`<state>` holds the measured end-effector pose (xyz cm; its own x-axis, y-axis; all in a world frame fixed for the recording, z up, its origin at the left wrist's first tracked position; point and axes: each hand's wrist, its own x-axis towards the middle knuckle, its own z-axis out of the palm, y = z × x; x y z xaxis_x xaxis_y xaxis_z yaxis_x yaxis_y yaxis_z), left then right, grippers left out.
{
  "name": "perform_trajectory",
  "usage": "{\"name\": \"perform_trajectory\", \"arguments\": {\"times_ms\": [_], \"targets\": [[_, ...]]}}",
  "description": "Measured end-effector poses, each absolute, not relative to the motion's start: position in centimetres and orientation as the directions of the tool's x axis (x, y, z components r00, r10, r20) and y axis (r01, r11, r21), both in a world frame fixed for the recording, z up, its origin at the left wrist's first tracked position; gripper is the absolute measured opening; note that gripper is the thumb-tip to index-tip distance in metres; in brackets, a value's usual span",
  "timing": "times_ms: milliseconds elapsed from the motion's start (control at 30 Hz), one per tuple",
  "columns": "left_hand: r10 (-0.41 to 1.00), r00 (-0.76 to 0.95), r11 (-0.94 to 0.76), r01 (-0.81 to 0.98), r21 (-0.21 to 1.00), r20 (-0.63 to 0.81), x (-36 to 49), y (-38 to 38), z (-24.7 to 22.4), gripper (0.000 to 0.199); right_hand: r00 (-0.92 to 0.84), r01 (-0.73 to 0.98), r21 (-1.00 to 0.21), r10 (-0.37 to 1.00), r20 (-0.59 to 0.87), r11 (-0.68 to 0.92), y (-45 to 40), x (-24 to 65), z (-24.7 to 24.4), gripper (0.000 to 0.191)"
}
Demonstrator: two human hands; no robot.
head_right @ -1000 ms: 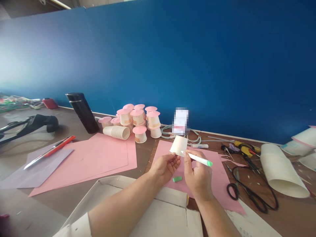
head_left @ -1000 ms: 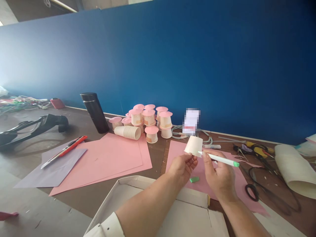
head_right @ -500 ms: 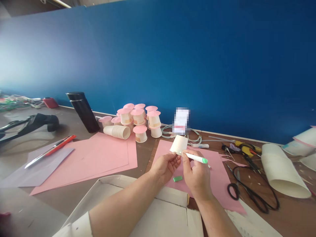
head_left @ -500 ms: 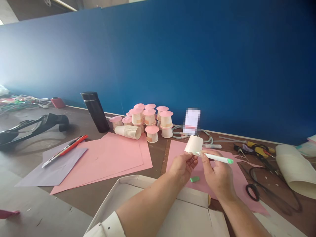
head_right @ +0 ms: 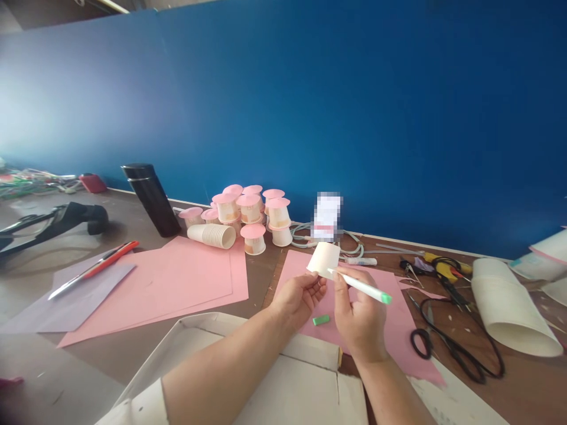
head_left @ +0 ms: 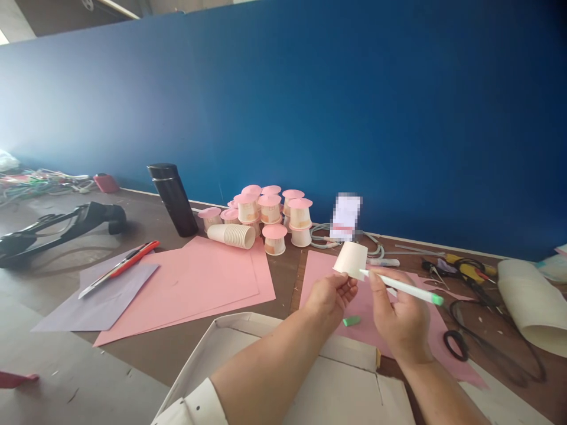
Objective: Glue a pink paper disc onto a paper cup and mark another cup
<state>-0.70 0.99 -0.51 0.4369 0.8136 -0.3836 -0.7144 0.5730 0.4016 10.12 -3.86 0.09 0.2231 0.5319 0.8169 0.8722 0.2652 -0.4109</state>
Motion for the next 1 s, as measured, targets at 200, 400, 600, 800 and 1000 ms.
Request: {"name": "perform_trajectory", "arguments": {"times_ms": [200, 400, 600, 800, 1000], "targets": [[0.812, 0.439, 0.575, -0.712, 0.403, -0.385, -0.8, 1.0, -0.5, 0.005, 0.276, 0.882, -0.418, 0.478, 0.834, 0.219, -4.2, 10.4, 0.6, 0.019], [0.823, 0.448, 0.566, -0.702, 0.431, -0.350, -0.7, 0.9, -0.8, 0.005, 0.235, 0.877, -0.414, 0.532, 0.814, 0.245, -3.6, 10.5, -0.2, 0.020], [0.823, 0.454, 0.567, -0.699, 0.436, -0.342, -0.7, 0.8, -0.7, 0.006, 0.235, 0.880, -0.418, 0.561, 0.794, 0.224, -3.3, 10.5, -0.5, 0.023], [0.826, 0.449, 0.562, -0.699, 0.442, -0.341, -0.8, 0.8, -0.6, 0.003, 0.232, 0.884, -0.415, 0.569, 0.789, 0.215, -3.3, 10.5, -0.5, 0.024], [0.826, 0.450, 0.562, -0.700, 0.440, -0.339, -0.8, 0.9, -0.7, 0.005, 0.242, 0.882, -0.423, 0.570, 0.785, 0.208, -3.3, 10.5, -0.5, 0.024]]}}
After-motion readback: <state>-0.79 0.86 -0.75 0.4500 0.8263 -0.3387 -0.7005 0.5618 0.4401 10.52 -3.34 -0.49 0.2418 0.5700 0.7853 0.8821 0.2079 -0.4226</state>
